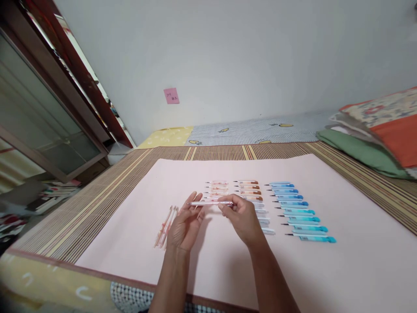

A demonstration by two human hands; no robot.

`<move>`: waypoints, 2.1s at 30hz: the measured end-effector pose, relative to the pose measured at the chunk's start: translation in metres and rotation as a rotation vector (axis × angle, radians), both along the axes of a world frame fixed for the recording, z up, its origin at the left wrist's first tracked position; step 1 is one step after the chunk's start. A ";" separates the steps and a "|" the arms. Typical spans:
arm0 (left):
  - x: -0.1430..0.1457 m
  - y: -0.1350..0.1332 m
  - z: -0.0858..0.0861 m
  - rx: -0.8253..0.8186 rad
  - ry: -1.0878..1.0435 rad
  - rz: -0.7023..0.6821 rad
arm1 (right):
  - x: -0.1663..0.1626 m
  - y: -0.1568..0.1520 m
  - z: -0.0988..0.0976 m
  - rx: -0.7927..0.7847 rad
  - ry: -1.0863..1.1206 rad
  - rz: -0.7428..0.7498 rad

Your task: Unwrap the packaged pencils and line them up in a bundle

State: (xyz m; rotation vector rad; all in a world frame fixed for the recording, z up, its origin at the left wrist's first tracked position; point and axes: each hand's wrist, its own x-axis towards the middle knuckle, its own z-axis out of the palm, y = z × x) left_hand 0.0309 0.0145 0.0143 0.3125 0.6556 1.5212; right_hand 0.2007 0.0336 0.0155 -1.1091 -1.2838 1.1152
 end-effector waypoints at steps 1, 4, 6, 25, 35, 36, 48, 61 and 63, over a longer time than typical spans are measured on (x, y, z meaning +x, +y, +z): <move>0.001 -0.001 0.000 0.014 -0.007 -0.016 | -0.001 0.000 0.001 0.000 0.016 -0.005; 0.004 0.000 -0.003 -0.062 0.041 -0.011 | -0.003 -0.002 0.004 -0.013 0.046 -0.008; 0.005 0.001 -0.007 -0.118 0.103 0.018 | -0.003 -0.003 0.005 -0.029 0.046 -0.005; 0.003 0.001 -0.005 0.016 0.107 0.029 | -0.007 -0.001 0.002 -0.098 0.077 0.010; 0.011 0.002 -0.008 -0.032 0.171 0.052 | -0.006 -0.002 0.002 -0.095 0.099 0.007; 0.011 0.002 -0.009 -0.031 0.175 0.066 | -0.007 -0.002 0.002 -0.099 0.098 0.005; 0.010 -0.001 -0.003 0.028 0.127 0.032 | -0.011 -0.002 0.000 -0.102 0.175 0.011; 0.009 -0.005 0.005 0.222 0.131 -0.023 | -0.007 -0.004 0.003 -0.165 0.288 0.136; 0.011 -0.006 0.007 0.267 0.131 -0.049 | -0.009 -0.006 0.004 -0.161 0.293 0.202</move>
